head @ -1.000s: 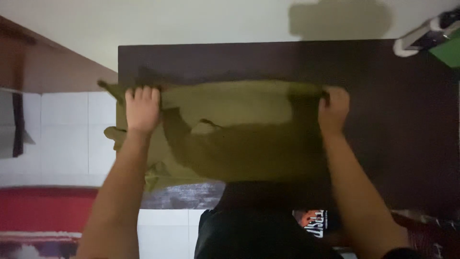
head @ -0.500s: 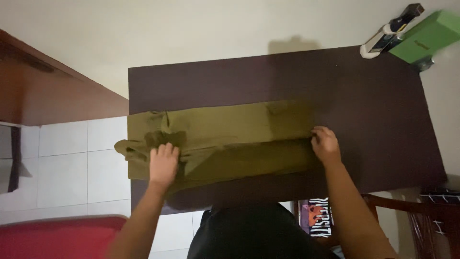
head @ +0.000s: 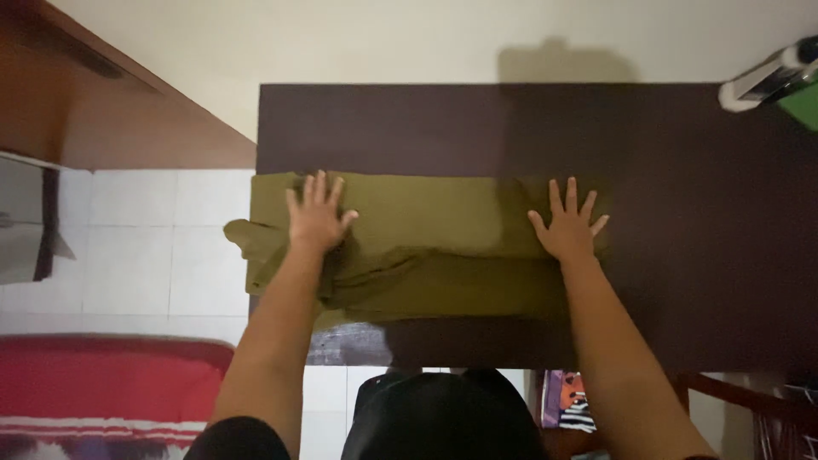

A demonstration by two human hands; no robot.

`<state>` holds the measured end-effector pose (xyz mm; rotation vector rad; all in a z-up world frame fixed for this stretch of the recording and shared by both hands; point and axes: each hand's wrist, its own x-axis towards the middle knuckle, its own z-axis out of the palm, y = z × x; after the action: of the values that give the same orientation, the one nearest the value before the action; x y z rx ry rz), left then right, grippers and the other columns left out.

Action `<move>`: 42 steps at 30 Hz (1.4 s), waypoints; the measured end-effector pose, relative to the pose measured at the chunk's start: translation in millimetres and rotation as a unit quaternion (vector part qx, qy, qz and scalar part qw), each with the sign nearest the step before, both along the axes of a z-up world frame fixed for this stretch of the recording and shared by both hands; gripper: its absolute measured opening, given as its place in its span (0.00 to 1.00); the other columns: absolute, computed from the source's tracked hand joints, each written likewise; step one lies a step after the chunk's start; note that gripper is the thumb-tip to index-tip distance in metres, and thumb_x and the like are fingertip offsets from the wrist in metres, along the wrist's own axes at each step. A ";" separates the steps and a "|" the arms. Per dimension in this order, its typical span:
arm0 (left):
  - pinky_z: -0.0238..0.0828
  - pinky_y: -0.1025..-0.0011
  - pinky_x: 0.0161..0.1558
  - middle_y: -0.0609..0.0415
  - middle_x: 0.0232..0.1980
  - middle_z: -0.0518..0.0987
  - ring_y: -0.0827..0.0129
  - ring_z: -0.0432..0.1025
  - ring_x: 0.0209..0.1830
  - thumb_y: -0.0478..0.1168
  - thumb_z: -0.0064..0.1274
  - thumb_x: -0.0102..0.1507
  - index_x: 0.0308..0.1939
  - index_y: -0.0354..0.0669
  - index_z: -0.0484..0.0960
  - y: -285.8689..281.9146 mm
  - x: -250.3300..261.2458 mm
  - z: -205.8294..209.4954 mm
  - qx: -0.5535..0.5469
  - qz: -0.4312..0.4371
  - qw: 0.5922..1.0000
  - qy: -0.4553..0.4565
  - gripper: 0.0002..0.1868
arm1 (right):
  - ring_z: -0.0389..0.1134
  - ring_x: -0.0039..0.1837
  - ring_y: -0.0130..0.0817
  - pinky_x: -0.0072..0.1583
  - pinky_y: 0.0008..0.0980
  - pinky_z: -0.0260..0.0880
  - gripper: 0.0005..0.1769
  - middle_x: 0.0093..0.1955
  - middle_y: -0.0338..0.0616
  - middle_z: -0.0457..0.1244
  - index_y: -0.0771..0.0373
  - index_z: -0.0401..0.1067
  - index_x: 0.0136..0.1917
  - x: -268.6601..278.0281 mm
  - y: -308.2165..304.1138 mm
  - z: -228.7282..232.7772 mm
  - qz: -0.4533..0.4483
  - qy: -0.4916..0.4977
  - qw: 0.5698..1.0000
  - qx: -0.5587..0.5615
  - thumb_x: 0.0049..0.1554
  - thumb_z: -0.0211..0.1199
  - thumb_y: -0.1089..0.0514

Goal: Folding several pieces of clothing including a t-shirt and a hoodie on a table and placing them in a closet.

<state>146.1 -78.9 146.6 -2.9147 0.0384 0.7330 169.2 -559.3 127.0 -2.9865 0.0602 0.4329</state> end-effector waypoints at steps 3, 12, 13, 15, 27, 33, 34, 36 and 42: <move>0.24 0.37 0.76 0.57 0.85 0.24 0.59 0.24 0.84 0.77 0.20 0.65 0.81 0.70 0.28 15.1 7.4 -10.8 0.026 0.032 0.998 0.057 0.46 | 0.23 0.86 0.59 0.76 0.75 0.27 0.52 0.89 0.40 0.25 0.38 0.33 0.85 0.3 9.1 -1.1 -0.051 0.030 0.998 -0.016 0.57 0.45 0.22; 0.35 0.37 0.75 0.50 0.84 0.24 0.54 0.28 0.85 0.74 0.36 0.63 0.82 0.67 0.31 17.9 8.9 -3.6 -0.033 0.088 0.996 0.014 0.51 | 0.17 0.86 0.58 0.77 0.75 0.26 0.62 0.88 0.44 0.18 0.45 0.26 0.86 15.6 5.8 -5.6 -0.089 0.068 0.994 -0.012 0.53 0.48 0.18; 0.40 0.40 0.75 0.46 0.84 0.28 0.52 0.32 0.84 0.71 0.41 0.64 0.83 0.62 0.35 21.2 3.8 -9.9 -0.062 0.106 0.992 -0.029 0.51 | 0.15 0.85 0.58 0.76 0.75 0.24 0.64 0.87 0.44 0.15 0.43 0.24 0.85 19.7 5.2 -4.7 -0.100 0.108 0.989 -0.012 0.51 0.49 0.17; 0.46 0.44 0.74 0.43 0.84 0.37 0.50 0.39 0.83 0.69 0.43 0.64 0.82 0.55 0.40 20.7 -29.2 8.0 -0.074 0.190 0.974 -0.095 0.51 | 0.14 0.85 0.59 0.75 0.75 0.24 0.66 0.87 0.44 0.14 0.43 0.22 0.85 25.9 -7.5 -14.3 -0.093 0.124 0.988 -0.003 0.49 0.51 0.16; 0.74 0.54 0.54 0.42 0.56 0.81 0.48 0.76 0.56 0.51 0.57 0.67 0.51 0.39 0.85 96.6 -173.7 -9.6 -0.176 0.305 0.879 -0.321 0.19 | 0.43 0.81 0.59 0.73 0.81 0.36 0.46 0.82 0.55 0.44 0.54 0.52 0.80 -44.8 151.0 24.5 0.114 -0.028 0.993 -0.005 0.56 0.64 0.39; 0.74 0.62 0.47 0.40 0.46 0.83 0.56 0.78 0.43 0.49 0.54 0.70 0.56 0.32 0.81 59.9 -178.2 57.9 -0.418 0.356 0.736 -0.395 0.22 | 0.69 0.66 0.49 0.70 0.56 0.63 0.35 0.65 0.55 0.67 0.59 0.65 0.73 -114.7 286.4 36.4 0.134 0.121 0.931 0.319 0.62 0.54 0.37; 0.73 0.65 0.42 0.43 0.41 0.83 0.61 0.77 0.36 0.49 0.52 0.68 0.56 0.34 0.81 43.7 -176.9 94.3 -0.454 0.391 0.722 -0.345 0.22 | 0.71 0.66 0.47 0.67 0.49 0.74 0.37 0.65 0.56 0.68 0.58 0.62 0.76 -119.0 301.3 40.0 0.087 0.200 0.913 0.345 0.62 0.51 0.35; 0.72 0.67 0.41 0.45 0.41 0.83 0.63 0.75 0.37 0.49 0.53 0.69 0.56 0.33 0.80 29.0 -169.6 75.9 -0.493 0.369 0.710 -0.342 0.22 | 0.63 0.72 0.52 0.69 0.51 0.70 0.41 0.73 0.59 0.58 0.63 0.56 0.79 -114.9 306.9 21.8 -0.027 0.304 0.812 0.498 0.66 0.47 0.31; 0.74 0.71 0.40 0.50 0.47 0.82 0.71 0.74 0.41 0.48 0.48 0.72 0.54 0.33 0.81 -13.3 -153.1 86.5 -0.718 0.257 0.595 -0.252 0.19 | 0.57 0.76 0.53 0.67 0.56 0.66 0.48 0.77 0.61 0.54 0.70 0.49 0.78 -73.2 270.7 115.4 -0.191 0.289 0.720 0.601 0.56 0.66 0.45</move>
<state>-7.0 -92.2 233.1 -4.6577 -0.5666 -0.6111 95.9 -288.7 242.4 -1.4224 0.3056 0.8804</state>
